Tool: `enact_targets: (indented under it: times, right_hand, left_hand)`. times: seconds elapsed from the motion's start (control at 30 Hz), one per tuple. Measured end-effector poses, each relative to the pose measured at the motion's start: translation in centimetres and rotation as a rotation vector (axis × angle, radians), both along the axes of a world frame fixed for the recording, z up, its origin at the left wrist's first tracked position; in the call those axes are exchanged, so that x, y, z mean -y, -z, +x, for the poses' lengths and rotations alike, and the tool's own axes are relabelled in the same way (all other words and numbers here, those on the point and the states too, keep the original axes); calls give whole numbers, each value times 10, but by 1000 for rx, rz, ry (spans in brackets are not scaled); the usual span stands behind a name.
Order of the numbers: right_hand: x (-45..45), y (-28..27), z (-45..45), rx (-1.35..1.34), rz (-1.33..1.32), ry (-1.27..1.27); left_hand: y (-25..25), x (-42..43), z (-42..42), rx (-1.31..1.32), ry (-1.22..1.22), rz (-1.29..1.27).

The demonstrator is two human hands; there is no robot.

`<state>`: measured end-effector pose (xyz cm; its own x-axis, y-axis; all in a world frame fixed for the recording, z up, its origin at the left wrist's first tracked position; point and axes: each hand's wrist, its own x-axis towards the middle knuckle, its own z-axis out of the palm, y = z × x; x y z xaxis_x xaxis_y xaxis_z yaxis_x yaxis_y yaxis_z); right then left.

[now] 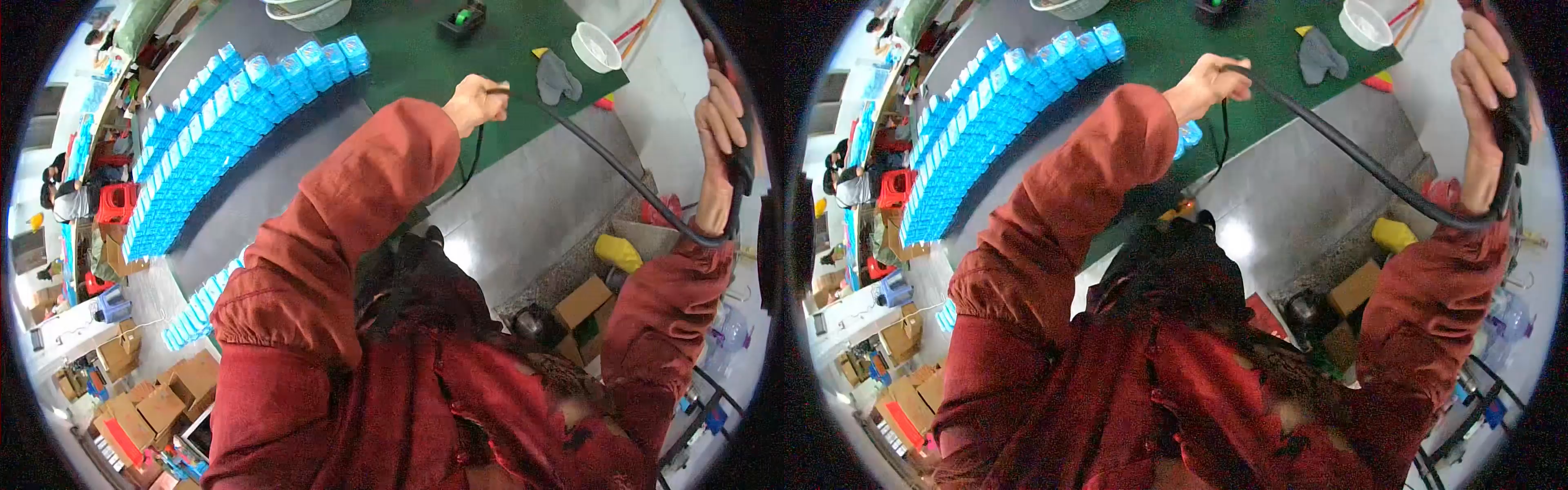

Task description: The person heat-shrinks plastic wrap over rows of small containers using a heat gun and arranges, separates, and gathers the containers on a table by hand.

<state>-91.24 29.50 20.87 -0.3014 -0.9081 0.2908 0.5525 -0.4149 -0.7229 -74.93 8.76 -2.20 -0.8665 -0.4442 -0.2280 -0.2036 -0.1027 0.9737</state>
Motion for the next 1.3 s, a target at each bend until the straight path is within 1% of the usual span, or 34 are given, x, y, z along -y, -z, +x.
enact_targets:
  times: [0.07, 0.1, 0.13, 0.2, 0.23, 0.27, 0.3, 0.37, 0.4, 0.53, 0.6, 0.63, 0.7, 0.77, 0.8, 0.87, 0.9, 0.97, 1.07, 1.2, 1.23, 1.3]
  right_hand:
    - [15, 4, 7, -43, 28, -1]
    - [22, 5, 13, -49, 41, -7]
    - [31, 7, 21, -78, 78, -3]
    - [51, 5, 35, -133, 126, -6]
    - [61, 3, 42, -155, 139, -13]
    - [73, 1, 50, -162, 168, -78]
    - [86, 0, 58, -168, 198, -147]
    - [112, 0, 75, -176, 265, -291]
    - [124, 0, 85, -177, 264, -315]
    - [167, 1, 126, -292, 394, -424]
    - [177, 6, 147, -273, 503, -393]
    - [182, 8, 158, -276, 515, -403]
    - [189, 10, 178, -253, 566, -515]
    - [198, 7, 212, -248, 623, -513]
    - [204, 5, 234, -238, 667, -507]
    - [218, 3, 270, -223, 744, -492]
    - [226, 4, 282, -228, 754, -494]
    - [240, 9, 301, -326, 849, -429]
    - [253, 12, 311, -433, 956, -351]
    - [255, 1, 282, -721, 1131, -253]
    - [255, -1, 276, -724, 1147, -248]
    - [254, -6, 260, -838, 1183, -172]
  left_hand:
    - [4, 12, 11, 94, 92, -277]
    - [-4, 14, 22, 166, 172, -501]
    - [-1, 18, 29, 164, 160, -506]
    - [16, 21, 38, -67, 185, -753]
    - [21, 22, 42, -25, 232, -787]
    - [26, 22, 46, 22, 277, -817]
    - [10, 21, 55, 26, 256, -820]
    - [-40, 11, 84, 446, 432, -1021]
    - [-46, 7, 103, 459, 411, -1012]
    - [-58, -9, 183, 160, -11, -1522]
    - [-87, 2, 250, -2, 226, -1293]
    - [-97, 9, 281, -8, 355, -1183]
    - [-92, 25, 343, -103, 327, -1222]
    - [-82, 37, 398, -31, 305, -1154]
    - [-73, 38, 417, -38, 299, -1143]
    - [-57, 41, 445, 52, 270, -1140]
    - [-54, 41, 450, 47, 263, -1132]
    - [-48, 37, 451, -12, 252, -1112]
    - [-41, 32, 441, -89, 241, -1081]
    - [-38, 29, 412, -154, 237, -1103]
    - [-36, 28, 405, -166, 238, -1092]
    - [-31, 28, 392, -127, 251, -1131]
